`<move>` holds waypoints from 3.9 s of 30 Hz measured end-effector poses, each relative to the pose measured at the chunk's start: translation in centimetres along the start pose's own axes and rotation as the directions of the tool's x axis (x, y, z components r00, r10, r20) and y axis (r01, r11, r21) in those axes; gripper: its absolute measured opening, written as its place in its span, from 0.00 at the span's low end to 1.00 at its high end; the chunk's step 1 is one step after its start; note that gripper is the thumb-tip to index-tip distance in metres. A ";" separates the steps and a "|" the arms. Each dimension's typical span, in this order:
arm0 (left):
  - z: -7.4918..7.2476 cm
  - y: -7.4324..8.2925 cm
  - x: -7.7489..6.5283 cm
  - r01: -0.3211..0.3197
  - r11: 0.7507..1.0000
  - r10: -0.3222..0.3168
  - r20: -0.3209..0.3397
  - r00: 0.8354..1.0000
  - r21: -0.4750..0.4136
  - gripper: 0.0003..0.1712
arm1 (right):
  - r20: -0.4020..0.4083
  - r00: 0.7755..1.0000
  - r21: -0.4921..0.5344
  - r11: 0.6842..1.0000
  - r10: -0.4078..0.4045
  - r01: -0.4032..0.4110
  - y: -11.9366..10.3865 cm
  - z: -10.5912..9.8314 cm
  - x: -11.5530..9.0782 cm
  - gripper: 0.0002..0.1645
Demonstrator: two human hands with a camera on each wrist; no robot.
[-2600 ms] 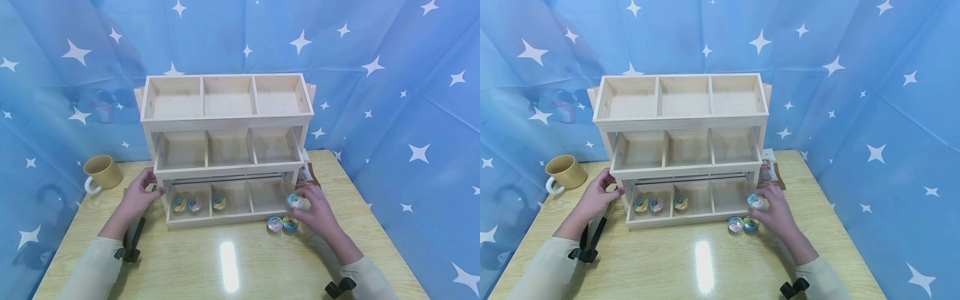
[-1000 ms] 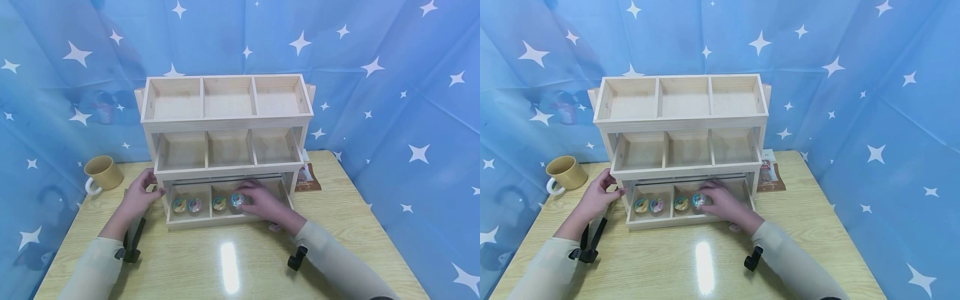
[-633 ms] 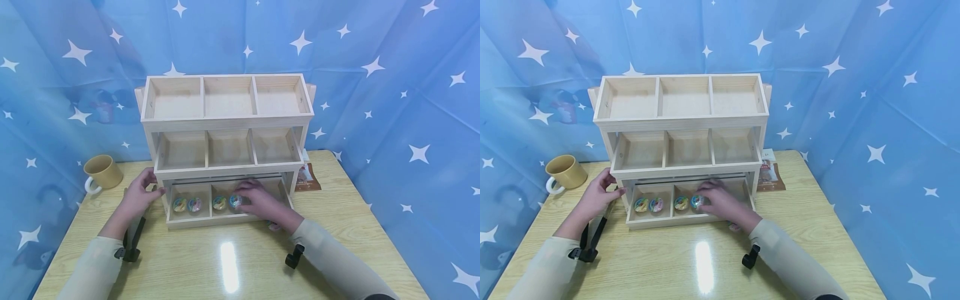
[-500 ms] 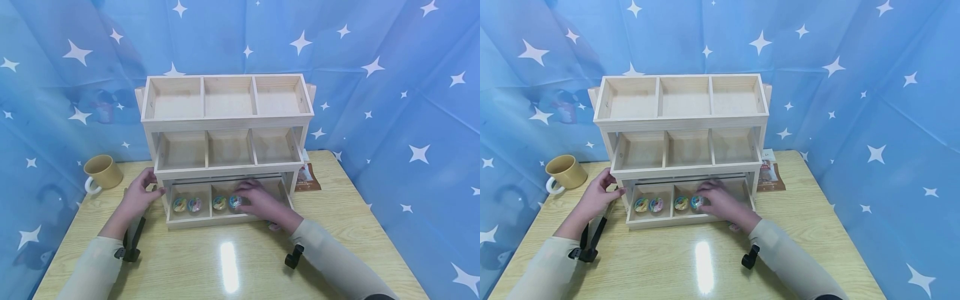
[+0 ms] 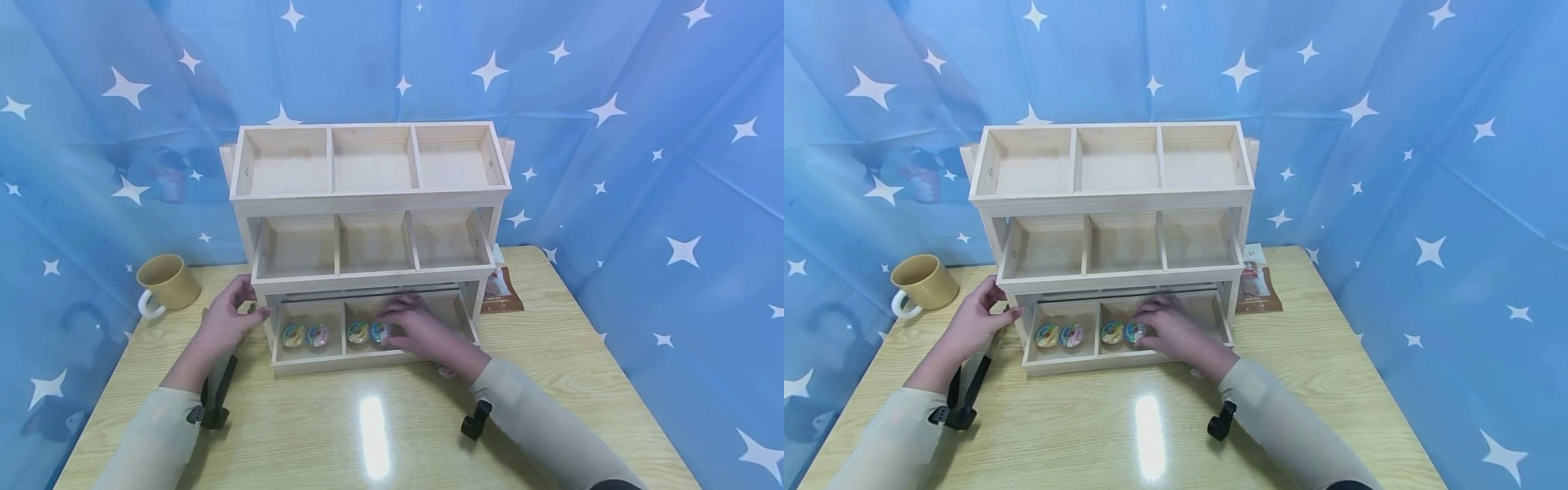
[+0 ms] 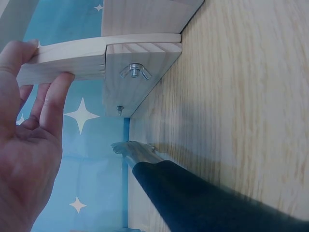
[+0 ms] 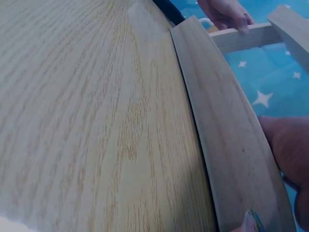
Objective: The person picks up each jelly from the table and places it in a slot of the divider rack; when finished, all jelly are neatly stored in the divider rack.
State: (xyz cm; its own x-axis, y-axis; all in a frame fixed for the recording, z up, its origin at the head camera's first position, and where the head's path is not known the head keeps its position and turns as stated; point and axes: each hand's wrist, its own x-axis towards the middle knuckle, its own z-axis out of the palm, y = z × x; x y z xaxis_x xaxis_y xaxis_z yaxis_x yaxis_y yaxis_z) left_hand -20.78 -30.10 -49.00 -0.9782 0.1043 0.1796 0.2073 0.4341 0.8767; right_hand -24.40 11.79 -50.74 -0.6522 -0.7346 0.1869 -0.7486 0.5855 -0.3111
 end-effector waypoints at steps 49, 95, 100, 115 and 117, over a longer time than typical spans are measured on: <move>0.0 0.0 0.0 -0.017 1.000 0.017 0.002 1.000 0.005 0.33 | -0.255 0.927 0.204 0.952 0.277 -0.228 0.7 -4.5 -11.6 0.31; 0.1 -0.1 0.0 -0.018 1.000 0.018 -0.007 1.000 0.018 0.32 | -0.316 0.861 0.126 0.917 0.398 -0.377 0.7 -1.5 -18.0 0.26; 0.1 -0.1 0.1 -0.009 1.000 0.009 -0.005 1.000 0.011 0.32 | -0.292 0.853 0.144 0.901 0.433 -0.408 0.8 -1.5 -17.9 0.25; 0.1 -0.1 0.1 -0.019 1.000 0.019 -0.004 1.000 0.014 0.31 | -0.378 0.843 0.112 0.923 0.383 -0.369 1.4 -3.4 -17.6 0.30; 0.1 -0.1 0.1 -0.021 1.000 0.021 -0.005 1.000 0.013 0.31 | -0.396 0.843 0.117 0.930 0.365 -0.348 1.5 -3.6 -17.4 0.30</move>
State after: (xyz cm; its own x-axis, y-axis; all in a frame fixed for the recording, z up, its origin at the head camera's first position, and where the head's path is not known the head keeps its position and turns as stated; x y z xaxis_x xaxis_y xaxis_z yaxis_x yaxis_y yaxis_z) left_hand -20.86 -30.05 -49.10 -0.9736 0.1088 0.2005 0.2281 0.4434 0.8668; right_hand -14.62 26.64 -51.05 -0.8700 -0.2696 0.4129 -0.4554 0.7604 -0.4630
